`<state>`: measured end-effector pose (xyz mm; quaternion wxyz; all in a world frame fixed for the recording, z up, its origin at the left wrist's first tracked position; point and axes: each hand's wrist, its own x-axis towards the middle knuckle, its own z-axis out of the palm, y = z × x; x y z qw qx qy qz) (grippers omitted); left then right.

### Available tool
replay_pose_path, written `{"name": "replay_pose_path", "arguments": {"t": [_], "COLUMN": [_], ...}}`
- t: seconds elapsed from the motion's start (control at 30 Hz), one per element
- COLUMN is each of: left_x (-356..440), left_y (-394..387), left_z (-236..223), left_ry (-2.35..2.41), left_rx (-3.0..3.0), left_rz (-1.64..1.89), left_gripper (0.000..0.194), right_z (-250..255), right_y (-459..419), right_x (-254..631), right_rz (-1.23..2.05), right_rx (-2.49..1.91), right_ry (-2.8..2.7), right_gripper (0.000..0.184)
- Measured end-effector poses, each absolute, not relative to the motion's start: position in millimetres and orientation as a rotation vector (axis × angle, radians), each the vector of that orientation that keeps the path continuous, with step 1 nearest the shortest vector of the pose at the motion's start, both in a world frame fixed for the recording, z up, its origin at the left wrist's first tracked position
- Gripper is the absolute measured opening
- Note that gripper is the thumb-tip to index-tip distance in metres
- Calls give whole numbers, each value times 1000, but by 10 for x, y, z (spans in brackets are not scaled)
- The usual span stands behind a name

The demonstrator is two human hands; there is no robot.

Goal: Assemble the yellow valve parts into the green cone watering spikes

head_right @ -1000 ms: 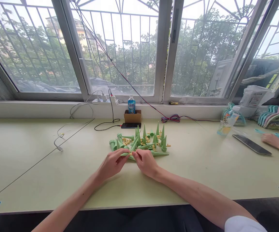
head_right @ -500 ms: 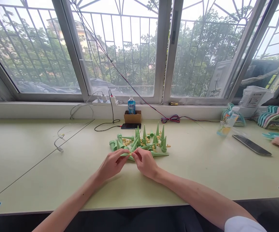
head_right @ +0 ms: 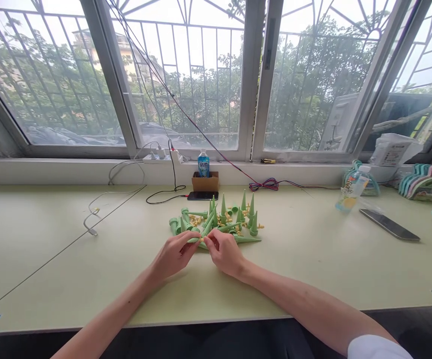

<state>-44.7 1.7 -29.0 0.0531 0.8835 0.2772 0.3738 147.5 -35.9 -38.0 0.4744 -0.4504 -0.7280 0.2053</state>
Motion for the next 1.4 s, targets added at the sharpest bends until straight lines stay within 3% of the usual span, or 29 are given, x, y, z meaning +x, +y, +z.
{"name": "replay_pose_path", "arguments": {"t": [0.17,0.33,0.43,0.67,0.93,1.4], "left_x": [-448,-445,-447,-444,-453,-462], "left_y": [11,21,25,20,29,21], "left_z": [-278,-278,-283,-281,-283,-296], "left_ry": [821,831,827,825,822,808], "left_rx": [2689,2667,2668,2682,2674,2665], "left_rz": [1124,1159,1167,1162,1167,1143], "left_gripper": [13,11,11,11,11,11], "right_z": [-436,-407,-408,-451,-427,-488], "right_y": [-323,-357,-357,-324,-348,-292], "right_x": [1487,1488,1486,1485,1482,1491], "right_rz": [501,490,489,524,521,465], "right_rx": [-1156,-1121,-1098,-1136,-1080,-1094], "right_ry": [-1785,-1782,-1790,-1800,-1801,-1816], "right_gripper": [43,22,18,41,19,36]}}
